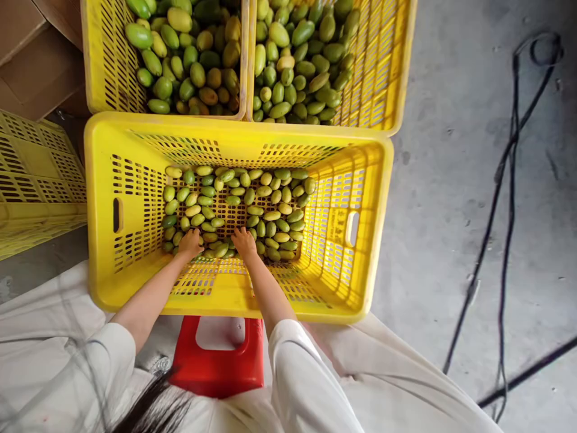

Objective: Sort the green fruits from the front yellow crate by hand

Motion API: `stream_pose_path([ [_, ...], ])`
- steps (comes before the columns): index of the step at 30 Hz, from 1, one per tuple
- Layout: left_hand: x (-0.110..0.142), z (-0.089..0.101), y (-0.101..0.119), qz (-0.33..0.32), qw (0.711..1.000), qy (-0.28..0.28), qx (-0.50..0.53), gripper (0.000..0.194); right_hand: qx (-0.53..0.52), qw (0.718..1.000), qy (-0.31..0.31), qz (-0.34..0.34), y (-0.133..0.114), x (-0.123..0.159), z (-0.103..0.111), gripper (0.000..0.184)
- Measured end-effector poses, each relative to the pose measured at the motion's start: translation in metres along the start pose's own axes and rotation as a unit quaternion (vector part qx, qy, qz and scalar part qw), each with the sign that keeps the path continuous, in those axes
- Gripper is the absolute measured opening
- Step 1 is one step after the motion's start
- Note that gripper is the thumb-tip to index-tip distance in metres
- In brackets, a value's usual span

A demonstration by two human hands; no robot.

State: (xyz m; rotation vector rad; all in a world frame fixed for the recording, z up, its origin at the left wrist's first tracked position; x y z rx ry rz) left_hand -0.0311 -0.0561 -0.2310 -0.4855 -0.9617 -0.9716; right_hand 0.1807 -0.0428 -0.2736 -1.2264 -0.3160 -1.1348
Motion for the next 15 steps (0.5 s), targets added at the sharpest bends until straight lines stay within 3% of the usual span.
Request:
stream_pose_path([
  [4,0.013,0.015,0.005,0.017,0.990,-0.008,0.142,0.049,-0.069,0.995,0.035,-0.065,-0.010,-0.001,0.001,0.039],
  [8,0.037,0.027,0.018,-0.003,0.949,-0.055,0.311,0.022,-0.193,0.973,0.059,-0.116,-0.016,0.021,0.011,0.044],
  [10,0.055,0.035,0.026,-0.020,0.922,-0.089,0.376,0.009,-0.278,0.952,0.069,-0.107,-0.023,0.035,0.024,0.043],
  [15,0.110,0.070,0.046,-0.073,0.866,-0.156,0.469,0.031,-0.494,0.861,0.119,0.003,-0.062,0.073,0.074,0.031],
])
Point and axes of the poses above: each hand's wrist, its own x-axis away from the middle knuckle, its own z-axis out of the back of the hand, y = z × x, the point moved 1 cm from there along -x, towards the middle knuckle, and after that the axes turned 13 degrees about -x, right-handed, at the moved point
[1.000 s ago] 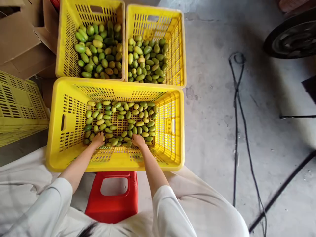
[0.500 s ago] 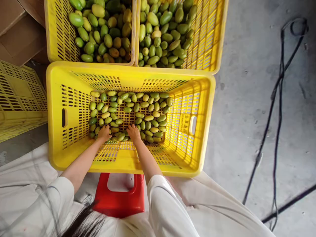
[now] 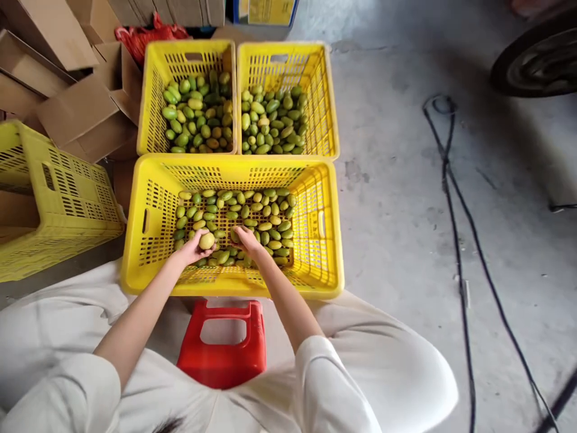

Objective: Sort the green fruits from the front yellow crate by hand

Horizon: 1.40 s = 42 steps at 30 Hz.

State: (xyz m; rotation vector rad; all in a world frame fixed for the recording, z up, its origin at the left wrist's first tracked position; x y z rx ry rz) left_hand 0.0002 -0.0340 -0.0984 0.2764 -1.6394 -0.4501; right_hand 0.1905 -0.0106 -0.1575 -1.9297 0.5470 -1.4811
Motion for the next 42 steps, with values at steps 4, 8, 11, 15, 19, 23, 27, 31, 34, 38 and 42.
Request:
stream_pose_path([
  [4,0.055,-0.005,0.041,-0.052,0.997,-0.033,0.052,0.032,-0.155,0.984,-0.041,0.084,-0.060,0.045,-0.001,0.029],
  [8,0.114,0.000,0.070,-0.096,0.978,-0.064,0.171,0.021,-0.342,0.923,-0.145,0.100,-0.099,0.105,0.001,0.051],
  [11,0.145,0.003,0.074,-0.102,0.981,-0.033,0.161,0.021,-0.330,0.925,-0.166,0.086,-0.112,0.145,0.003,0.048],
  [15,0.156,-0.008,0.070,-0.115,0.986,-0.035,0.116,0.018,-0.338,0.923,-0.179,0.047,-0.117,0.172,0.001,0.029],
  [19,0.150,-0.028,0.067,-0.152,0.982,-0.050,0.103,0.023,-0.376,0.911,-0.151,0.077,-0.114,0.173,-0.006,0.032],
  [23,0.150,-0.037,0.066,-0.199,0.973,-0.108,0.039,0.024,-0.399,0.903,-0.132,0.085,-0.108,0.167,-0.008,0.043],
  [27,0.151,-0.035,0.064,-0.213,0.965,-0.149,0.003,0.033,-0.355,0.926,-0.127,0.038,-0.105,0.163,-0.005,0.042],
  [31,0.144,-0.034,0.064,-0.187,0.972,-0.142,0.030,0.042,-0.309,0.943,-0.121,0.018,-0.103,0.160,-0.009,0.046],
  [34,0.136,-0.036,0.066,-0.155,0.977,-0.128,0.066,0.046,-0.322,0.941,-0.105,0.008,-0.102,0.158,-0.013,0.045],
  [38,0.131,-0.037,0.070,-0.146,0.971,-0.101,0.160,0.027,-0.394,0.915,-0.077,0.029,-0.112,0.156,-0.007,0.027],
  [42,0.132,-0.032,0.074,-0.195,0.955,-0.086,0.204,0.013,-0.434,0.894,-0.097,0.056,-0.128,0.159,0.007,0.024],
])
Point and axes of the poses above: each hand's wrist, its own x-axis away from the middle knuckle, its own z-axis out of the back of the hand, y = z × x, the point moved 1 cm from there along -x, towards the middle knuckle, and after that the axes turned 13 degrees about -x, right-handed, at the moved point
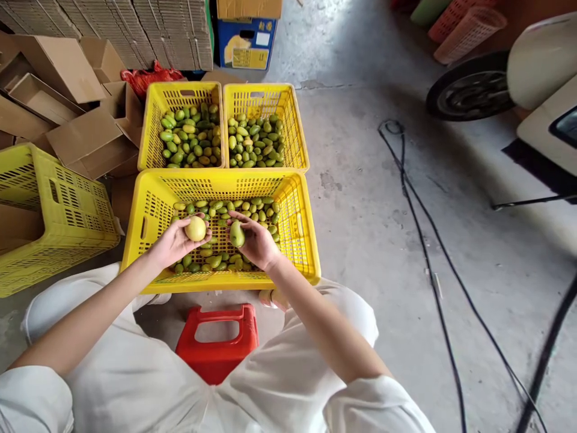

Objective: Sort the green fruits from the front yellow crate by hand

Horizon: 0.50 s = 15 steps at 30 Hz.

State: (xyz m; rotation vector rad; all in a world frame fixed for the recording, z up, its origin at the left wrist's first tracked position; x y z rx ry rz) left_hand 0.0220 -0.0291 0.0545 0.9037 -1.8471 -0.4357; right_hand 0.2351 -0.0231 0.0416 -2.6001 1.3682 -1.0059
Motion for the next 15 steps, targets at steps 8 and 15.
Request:
stream_pose_path([
  [8,0.000,0.005,0.005,-0.097,0.991,-0.067,-0.064,0.038,-0.001,0.999,-0.016,-0.037,-0.015,0.010,0.015,0.036],
  [15,-0.004,0.009,0.008,-0.022,0.991,0.014,-0.131,0.031,0.027,0.995,0.086,-0.048,-0.007,0.014,0.044,0.022],
])
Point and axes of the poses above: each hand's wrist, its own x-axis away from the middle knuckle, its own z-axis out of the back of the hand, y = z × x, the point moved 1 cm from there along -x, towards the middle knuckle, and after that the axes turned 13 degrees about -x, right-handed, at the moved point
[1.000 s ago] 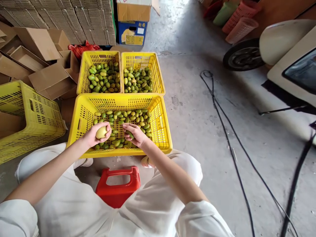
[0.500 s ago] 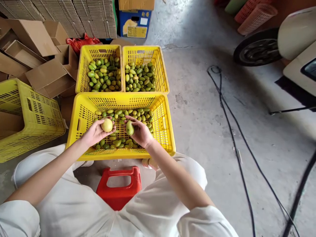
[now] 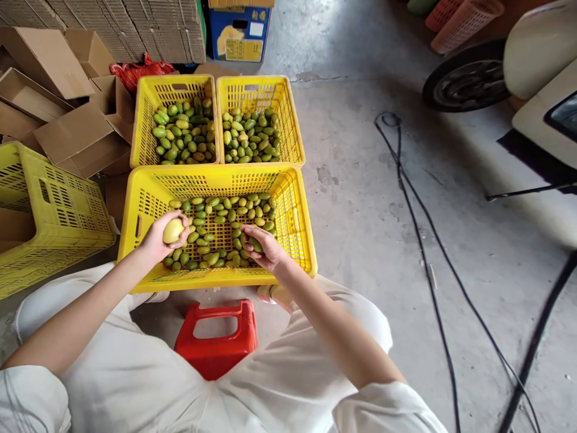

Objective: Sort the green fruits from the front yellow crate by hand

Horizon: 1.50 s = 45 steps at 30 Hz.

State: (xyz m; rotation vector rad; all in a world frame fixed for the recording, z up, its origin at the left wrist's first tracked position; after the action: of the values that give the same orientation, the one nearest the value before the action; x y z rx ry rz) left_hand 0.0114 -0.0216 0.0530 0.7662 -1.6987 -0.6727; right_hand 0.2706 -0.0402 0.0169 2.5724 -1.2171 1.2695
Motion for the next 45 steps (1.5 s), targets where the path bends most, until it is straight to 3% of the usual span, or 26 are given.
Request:
stream_pose_path([
  [3,0.000,0.000,0.010,0.028,0.995,0.086,0.039,0.035,-0.023,0.999,0.032,0.002,-0.002,0.001,0.012,0.017],
  [7,0.002,0.000,0.027,0.046,0.978,0.156,0.134,0.033,-0.084,0.995,0.041,0.040,-0.012,0.001,0.019,0.032],
  [10,0.002,0.004,0.034,0.040,0.975,0.139,0.170,0.025,-0.068,0.996,0.009,0.057,-0.019,0.002,0.015,0.038],
  [16,0.002,0.009,0.033,-0.005,0.989,0.058,0.133,0.011,-0.026,0.992,-0.041,0.113,-0.025,0.005,-0.005,0.032],
  [20,0.001,0.010,0.027,-0.021,0.994,0.002,0.111,0.028,-0.007,0.989,-0.107,0.103,-0.027,0.000,-0.013,0.040],
  [26,-0.006,0.010,0.017,-0.001,0.999,0.013,0.038,0.024,0.063,0.990,-0.090,0.084,-0.024,-0.007,-0.029,0.034],
  [31,-0.005,0.005,0.021,0.008,0.996,0.044,0.079,0.008,-0.004,0.994,-0.073,0.083,-0.025,-0.008,-0.045,0.023],
  [38,-0.003,0.007,0.018,-0.024,0.999,0.007,0.042,0.028,-0.024,0.992,-0.055,0.108,-0.023,-0.009,-0.051,0.036],
  [42,-0.002,0.008,0.015,-0.050,0.998,-0.017,0.032,0.037,-0.004,0.989,-0.088,0.115,-0.023,-0.010,-0.047,0.047],
  [45,-0.002,0.010,0.012,-0.044,0.998,-0.004,0.033,0.039,0.019,0.989,-0.098,0.112,-0.022,-0.011,-0.043,0.050],
])
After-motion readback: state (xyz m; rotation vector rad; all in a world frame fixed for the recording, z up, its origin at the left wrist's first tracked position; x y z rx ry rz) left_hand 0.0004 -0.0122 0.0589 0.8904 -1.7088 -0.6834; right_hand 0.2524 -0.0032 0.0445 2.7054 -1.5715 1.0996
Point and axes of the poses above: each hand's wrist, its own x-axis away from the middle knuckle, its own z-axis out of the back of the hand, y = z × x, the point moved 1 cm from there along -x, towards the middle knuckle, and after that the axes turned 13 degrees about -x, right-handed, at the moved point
